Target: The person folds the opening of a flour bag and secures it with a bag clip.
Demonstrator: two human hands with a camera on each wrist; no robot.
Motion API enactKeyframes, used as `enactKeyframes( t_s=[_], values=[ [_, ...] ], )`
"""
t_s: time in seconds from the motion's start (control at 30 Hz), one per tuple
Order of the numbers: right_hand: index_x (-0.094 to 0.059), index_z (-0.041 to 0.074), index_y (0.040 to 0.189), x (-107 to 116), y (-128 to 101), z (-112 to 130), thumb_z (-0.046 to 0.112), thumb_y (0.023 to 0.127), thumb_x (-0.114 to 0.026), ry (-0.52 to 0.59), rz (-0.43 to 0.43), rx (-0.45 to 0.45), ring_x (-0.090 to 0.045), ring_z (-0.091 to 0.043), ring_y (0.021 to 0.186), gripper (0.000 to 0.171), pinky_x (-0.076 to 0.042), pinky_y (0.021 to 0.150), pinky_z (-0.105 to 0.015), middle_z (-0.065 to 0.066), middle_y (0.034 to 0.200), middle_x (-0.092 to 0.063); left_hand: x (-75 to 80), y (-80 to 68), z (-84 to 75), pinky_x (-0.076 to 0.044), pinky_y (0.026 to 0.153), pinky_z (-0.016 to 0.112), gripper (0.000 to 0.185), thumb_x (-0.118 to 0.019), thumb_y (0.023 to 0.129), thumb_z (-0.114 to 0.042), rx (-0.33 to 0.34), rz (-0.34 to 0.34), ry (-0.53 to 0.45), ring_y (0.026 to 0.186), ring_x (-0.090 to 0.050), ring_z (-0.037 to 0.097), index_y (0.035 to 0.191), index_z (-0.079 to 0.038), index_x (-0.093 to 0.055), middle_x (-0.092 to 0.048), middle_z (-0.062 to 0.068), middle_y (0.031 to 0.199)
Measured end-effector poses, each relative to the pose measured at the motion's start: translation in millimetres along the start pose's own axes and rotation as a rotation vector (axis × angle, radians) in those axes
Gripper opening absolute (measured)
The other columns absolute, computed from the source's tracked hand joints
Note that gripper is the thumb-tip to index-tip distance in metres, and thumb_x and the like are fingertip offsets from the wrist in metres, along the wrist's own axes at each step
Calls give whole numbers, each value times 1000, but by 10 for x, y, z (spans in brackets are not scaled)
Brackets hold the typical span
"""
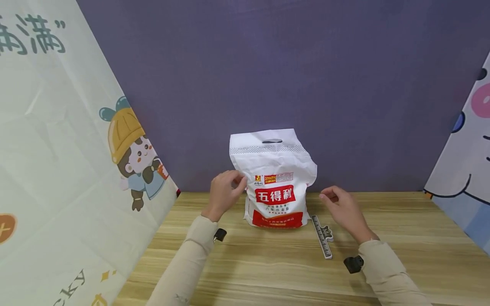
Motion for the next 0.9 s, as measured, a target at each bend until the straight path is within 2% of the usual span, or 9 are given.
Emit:
enactKeyframes(
  t_s=[0.3,0.57,0.73,0.9],
  values=[
    [-62,8,109,-14,34,27,41,95,-51,33,-30,-40,-54,-22,87,37,-42,69,-27,-8,97,-63,-4,258,-175,-42,60,23,18,-56,90,-27,-52,-27,2,62,-53,4,78,-18,-66,-61,-9,68],
    [-63,10,106,-12,114,41,39,95,-52,47,-59,-67,-51,-20,81,32,-41,64,-27,-8,92,-62,-86,460,-257,-43,62,19,18,-55,90,-27,-35,-12,-21,69,-54,6,80,-18,-67,-61,-9,77],
    [-63,10,104,-13,167,46,39,94,-52,77,-69,-79,-52,-19,76,32,-42,60,-28,-8,88,-62,-153,579,-306,-43,63,21,15,-55,88,-27,-72,18,42,71,-52,6,81,-19,-66,-60,-6,79],
    [-63,8,104,1,217,20,45,94,-50,115,-78,-124,-55,-19,76,41,-44,59,-28,-9,88,-63,-204,731,-344,-42,63,25,13,-55,87,-28,-125,47,125,71,-51,9,83,-19,-64,-57,-7,79]
  ],
)
Point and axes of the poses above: each hand's wrist, its own y-axis towards the middle knuckle, its own x-axis out of the back of the hand, z = x × y, the point moved 5 cm from there along y, towards the middle knuckle
